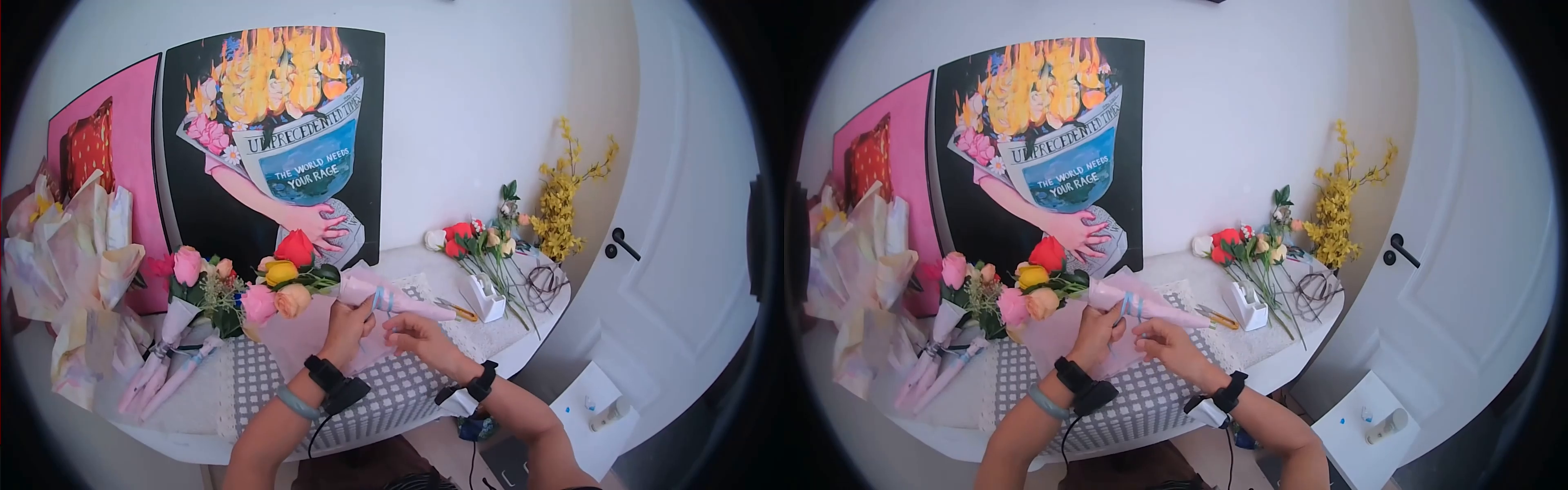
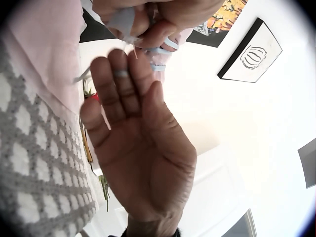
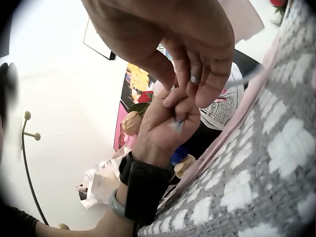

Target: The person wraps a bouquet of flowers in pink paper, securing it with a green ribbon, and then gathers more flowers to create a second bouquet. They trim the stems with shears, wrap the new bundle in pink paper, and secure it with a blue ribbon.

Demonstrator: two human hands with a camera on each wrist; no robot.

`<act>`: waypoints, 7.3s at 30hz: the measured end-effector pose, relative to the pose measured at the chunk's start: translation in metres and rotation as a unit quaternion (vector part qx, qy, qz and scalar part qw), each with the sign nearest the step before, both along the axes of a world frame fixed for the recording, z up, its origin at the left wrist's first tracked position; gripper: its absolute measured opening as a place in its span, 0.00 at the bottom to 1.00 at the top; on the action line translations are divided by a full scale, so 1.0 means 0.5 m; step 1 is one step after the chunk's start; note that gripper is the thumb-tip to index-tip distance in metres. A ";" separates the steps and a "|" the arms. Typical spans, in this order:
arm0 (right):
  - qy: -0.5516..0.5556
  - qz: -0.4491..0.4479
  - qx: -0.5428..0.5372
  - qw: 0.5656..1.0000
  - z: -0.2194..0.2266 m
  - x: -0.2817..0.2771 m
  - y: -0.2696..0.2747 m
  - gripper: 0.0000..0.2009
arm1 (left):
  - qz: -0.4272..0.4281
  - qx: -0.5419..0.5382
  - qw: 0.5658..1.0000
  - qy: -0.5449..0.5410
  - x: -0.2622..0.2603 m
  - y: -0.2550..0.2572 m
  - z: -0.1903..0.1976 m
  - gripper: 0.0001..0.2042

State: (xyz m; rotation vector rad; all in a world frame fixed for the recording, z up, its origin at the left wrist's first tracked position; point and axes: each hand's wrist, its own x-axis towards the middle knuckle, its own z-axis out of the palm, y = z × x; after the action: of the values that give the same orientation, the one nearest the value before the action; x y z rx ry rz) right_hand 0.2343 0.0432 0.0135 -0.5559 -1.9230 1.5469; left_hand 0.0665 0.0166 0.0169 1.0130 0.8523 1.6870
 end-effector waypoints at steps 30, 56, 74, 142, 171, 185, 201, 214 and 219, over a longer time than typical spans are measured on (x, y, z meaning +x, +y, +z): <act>-0.195 0.114 0.097 0.969 0.053 0.023 0.176 0.07 | -0.127 0.049 0.976 0.171 0.001 0.004 -0.015 0.02; -0.148 0.045 0.029 0.987 0.005 0.021 -0.031 0.18 | 0.006 -0.046 0.996 0.071 0.024 -0.015 -0.002 0.07; -0.355 -0.148 0.514 0.767 0.033 -0.005 -0.037 0.07 | 0.048 -0.071 0.994 0.065 0.019 0.000 -0.024 0.08; -0.092 0.007 0.331 0.939 0.004 -0.064 0.075 0.16 | 0.018 -0.065 0.974 0.218 -0.034 -0.003 -0.086 0.08; -0.114 -0.079 0.441 0.887 0.002 -0.055 0.066 0.06 | 0.066 -0.101 0.961 0.249 -0.018 -0.019 -0.069 0.10; -0.182 -0.159 0.486 0.840 0.009 -0.051 0.056 0.06 | 0.076 -0.096 0.963 0.242 -0.016 -0.009 -0.081 0.10; -0.172 -0.117 0.363 0.908 0.008 -0.045 0.063 0.04 | 0.075 -0.106 0.967 0.220 -0.016 -0.013 -0.076 0.11; -0.233 -0.255 0.314 0.884 -0.032 -0.017 0.126 0.06 | 0.121 -0.136 0.942 0.282 -0.031 -0.009 -0.078 0.11; -0.211 -0.174 0.287 0.918 -0.006 -0.014 0.085 0.10 | 0.088 -0.086 0.946 0.301 -0.038 -0.012 -0.079 0.11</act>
State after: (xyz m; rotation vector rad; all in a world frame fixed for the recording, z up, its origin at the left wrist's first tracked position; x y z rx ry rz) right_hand 0.2274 0.0856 0.0104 -0.9497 -2.2984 0.6178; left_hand 0.0473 0.0106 -0.0227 1.3880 1.4957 1.4189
